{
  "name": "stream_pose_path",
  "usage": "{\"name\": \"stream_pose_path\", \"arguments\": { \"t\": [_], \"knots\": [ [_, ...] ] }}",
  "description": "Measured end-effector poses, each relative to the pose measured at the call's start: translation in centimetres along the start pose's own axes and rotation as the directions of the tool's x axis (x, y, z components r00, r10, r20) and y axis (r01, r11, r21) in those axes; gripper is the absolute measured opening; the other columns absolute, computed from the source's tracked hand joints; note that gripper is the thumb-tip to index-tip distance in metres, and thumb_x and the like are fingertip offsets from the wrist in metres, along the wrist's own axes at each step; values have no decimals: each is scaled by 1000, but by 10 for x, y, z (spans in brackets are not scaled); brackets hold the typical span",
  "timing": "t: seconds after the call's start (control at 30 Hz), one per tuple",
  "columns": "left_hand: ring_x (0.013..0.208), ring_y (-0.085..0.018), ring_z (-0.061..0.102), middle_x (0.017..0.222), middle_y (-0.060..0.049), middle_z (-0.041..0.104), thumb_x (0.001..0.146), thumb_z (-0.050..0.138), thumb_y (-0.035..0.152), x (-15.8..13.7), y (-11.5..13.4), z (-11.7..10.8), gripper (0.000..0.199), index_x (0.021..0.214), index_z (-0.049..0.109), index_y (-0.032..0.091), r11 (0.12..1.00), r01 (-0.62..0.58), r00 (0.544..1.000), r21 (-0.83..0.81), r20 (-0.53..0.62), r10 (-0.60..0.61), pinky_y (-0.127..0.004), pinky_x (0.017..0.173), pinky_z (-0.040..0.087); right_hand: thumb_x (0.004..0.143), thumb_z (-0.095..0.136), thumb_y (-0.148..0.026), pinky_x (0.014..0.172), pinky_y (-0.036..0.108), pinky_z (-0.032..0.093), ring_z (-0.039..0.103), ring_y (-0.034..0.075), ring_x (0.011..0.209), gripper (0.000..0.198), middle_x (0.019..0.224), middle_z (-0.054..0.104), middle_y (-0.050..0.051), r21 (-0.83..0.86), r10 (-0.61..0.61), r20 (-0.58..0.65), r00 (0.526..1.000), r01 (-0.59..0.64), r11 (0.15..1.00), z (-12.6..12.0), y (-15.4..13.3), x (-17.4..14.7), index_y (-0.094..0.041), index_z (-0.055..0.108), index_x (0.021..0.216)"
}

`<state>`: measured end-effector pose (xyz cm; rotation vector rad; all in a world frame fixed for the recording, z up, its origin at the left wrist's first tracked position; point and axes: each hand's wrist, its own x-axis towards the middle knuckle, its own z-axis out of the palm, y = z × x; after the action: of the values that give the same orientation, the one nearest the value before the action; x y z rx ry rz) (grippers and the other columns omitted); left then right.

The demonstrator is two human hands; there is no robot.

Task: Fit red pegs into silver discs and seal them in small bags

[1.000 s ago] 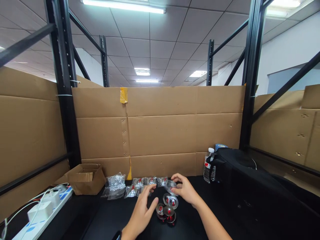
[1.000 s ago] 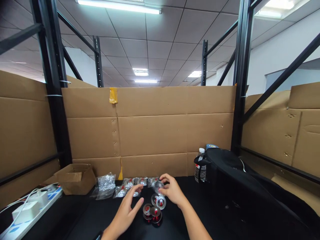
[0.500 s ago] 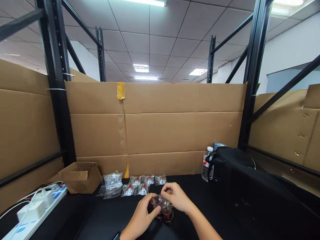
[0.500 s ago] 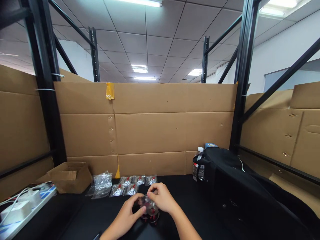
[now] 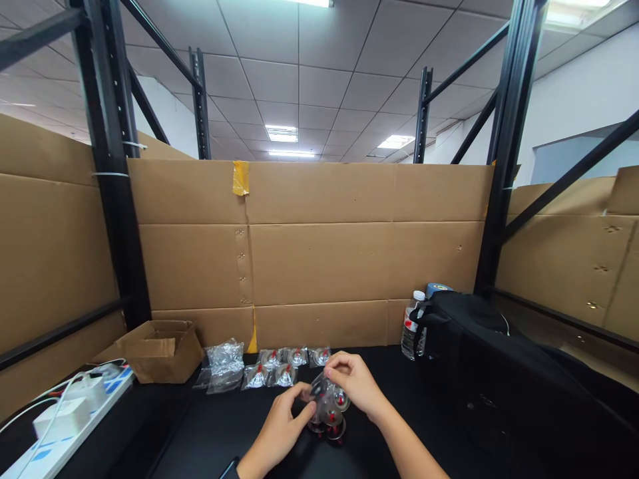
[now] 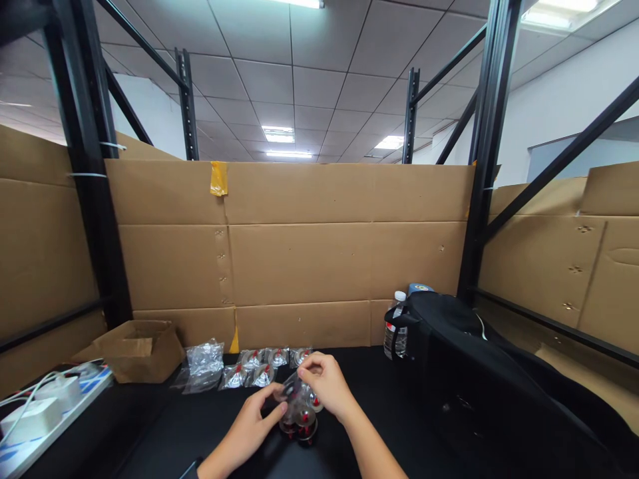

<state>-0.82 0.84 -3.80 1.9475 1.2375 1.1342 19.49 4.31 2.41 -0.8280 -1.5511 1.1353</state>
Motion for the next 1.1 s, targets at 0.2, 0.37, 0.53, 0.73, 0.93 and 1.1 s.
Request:
{"name": "stream_pose_path", "arguments": {
  "t": [0.2,0.37,0.53,0.73,0.93,1.1],
  "knots": [
    [91,-21,67,94,-6,75,96,53,49,3,10,-6,36,95,72,19,999,-29,998,-19,-64,28,-29,86,49,70,79,-61,72,32,50,65,20,72,47,78,71,8,71,67,-68,995,-62,996,2,3,0,-14,71,76],
    [93,-22,68,96,-6,75,95,54,50,6,7,-11,36,96,73,20,999,-37,989,-28,-141,33,-30,86,49,73,75,-64,69,31,51,67,23,80,51,88,72,10,24,27,-90,996,-25,999,3,7,3,-15,73,89],
    [94,-24,69,98,-8,76,91,55,53,17,-9,-44,37,103,67,20,1000,-6,950,13,-312,10,-33,87,49,89,59,-57,77,32,51,65,26,102,42,114,68,11,-332,-157,-58,986,129,934,-2,16,1,-22,72,108],
    [84,-28,71,99,-8,76,90,54,45,13,-56,-134,40,122,49,22,866,463,690,191,-691,-217,-36,80,48,100,39,-52,107,47,35,47,28,135,43,146,55,7,-713,-40,60,997,71,698,-9,40,10,-31,64,129],
    [113,-39,60,123,-18,63,90,53,37,3,-71,-162,37,121,58,17,560,686,692,464,-655,-305,-49,91,45,102,27,-57,110,58,26,33,33,145,53,155,45,4,-827,178,165,970,38,560,8,56,40,-34,59,136],
    [122,-31,54,130,-14,59,99,40,32,7,-24,-105,34,125,59,21,713,283,900,641,-434,34,-47,99,44,103,23,-54,97,55,37,52,33,121,53,129,65,9,-885,97,44,994,-6,465,-8,52,41,-31,68,119]
  ]
}}
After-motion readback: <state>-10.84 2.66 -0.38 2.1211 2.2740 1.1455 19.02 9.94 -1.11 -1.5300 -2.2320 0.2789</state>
